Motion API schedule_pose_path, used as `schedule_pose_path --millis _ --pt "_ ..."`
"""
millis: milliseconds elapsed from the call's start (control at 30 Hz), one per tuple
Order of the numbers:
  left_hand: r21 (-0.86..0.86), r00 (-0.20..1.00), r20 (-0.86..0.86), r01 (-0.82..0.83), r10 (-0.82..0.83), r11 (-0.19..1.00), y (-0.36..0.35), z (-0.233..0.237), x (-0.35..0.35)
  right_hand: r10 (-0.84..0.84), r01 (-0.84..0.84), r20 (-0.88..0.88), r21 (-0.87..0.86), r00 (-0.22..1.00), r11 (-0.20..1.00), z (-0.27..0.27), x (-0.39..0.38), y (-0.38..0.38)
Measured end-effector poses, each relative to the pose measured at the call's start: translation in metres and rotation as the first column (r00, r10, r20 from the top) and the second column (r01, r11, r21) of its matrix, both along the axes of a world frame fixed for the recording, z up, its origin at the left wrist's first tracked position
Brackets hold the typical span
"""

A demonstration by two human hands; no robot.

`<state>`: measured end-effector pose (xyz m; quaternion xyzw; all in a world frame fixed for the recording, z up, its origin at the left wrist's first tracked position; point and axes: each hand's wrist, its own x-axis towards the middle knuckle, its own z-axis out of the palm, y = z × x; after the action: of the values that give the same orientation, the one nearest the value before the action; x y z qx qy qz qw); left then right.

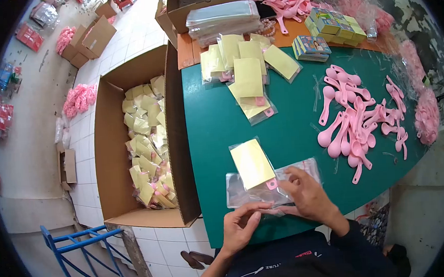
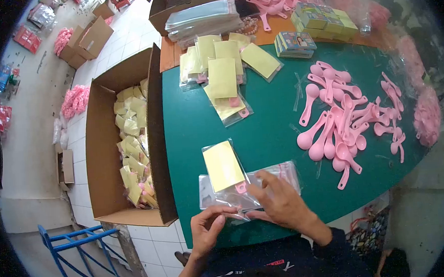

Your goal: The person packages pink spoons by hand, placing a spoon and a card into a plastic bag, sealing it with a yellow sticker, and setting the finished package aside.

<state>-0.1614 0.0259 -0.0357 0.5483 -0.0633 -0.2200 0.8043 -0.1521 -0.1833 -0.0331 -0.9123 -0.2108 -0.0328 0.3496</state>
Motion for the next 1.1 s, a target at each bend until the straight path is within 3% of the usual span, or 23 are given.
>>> schedule_pose_path --millis 67,133,233,333,433,467,700,800,900,1000,1100 --pt "-0.029 0.996 0.072 0.055 -0.053 0.998 0.005 -0.003 0.002 -0.035 0.033 0.109 0.019 0.993 0.999 -0.011 -0.002 0.010" --pt "-0.002 0.977 0.164 0.137 -0.135 0.991 0.015 -0.010 0.003 -0.019 0.014 0.093 0.061 0.995 0.998 -0.017 -0.002 0.010" --pt "0.108 0.986 -0.101 0.140 -0.130 0.984 0.022 0.001 0.002 -0.031 0.028 0.015 0.184 0.999 0.983 -0.015 0.000 0.006" --pt "0.423 0.997 -0.054 0.073 -0.055 0.903 0.016 0.002 0.005 -0.027 0.035 -0.034 0.283 0.999 0.959 -0.010 0.004 0.002" --pt "0.484 0.988 0.093 0.064 -0.124 0.873 0.008 -0.007 0.005 -0.003 0.039 -0.099 0.368 0.995 0.929 -0.007 0.007 0.003" --pt "0.585 0.977 0.166 0.011 -0.133 0.811 0.005 -0.001 0.008 0.015 0.034 -0.122 0.390 0.992 0.920 -0.004 0.008 0.001" --pt "0.584 0.988 0.133 -0.017 -0.075 0.811 0.004 -0.009 0.004 0.146 0.034 -0.353 0.456 0.924 0.889 0.008 0.011 -0.008" --pt "0.584 0.982 0.187 -0.092 -0.023 0.807 0.001 -0.006 0.002 0.213 0.263 -0.613 0.592 0.761 0.762 0.001 0.005 -0.004" --pt "0.563 0.991 0.133 -0.084 0.010 0.822 -0.003 0.003 0.003 0.303 0.342 -0.651 0.672 0.696 0.657 -0.002 0.004 -0.006" --pt "0.514 0.995 0.091 -0.084 0.043 0.854 -0.002 -0.004 0.000 0.247 0.420 -0.726 0.603 0.642 0.678 -0.001 0.002 -0.002" --pt "0.481 0.987 0.111 -0.153 0.112 0.863 -0.005 -0.009 -0.002 0.116 0.465 -0.715 0.560 0.689 0.686 0.001 0.001 0.006"
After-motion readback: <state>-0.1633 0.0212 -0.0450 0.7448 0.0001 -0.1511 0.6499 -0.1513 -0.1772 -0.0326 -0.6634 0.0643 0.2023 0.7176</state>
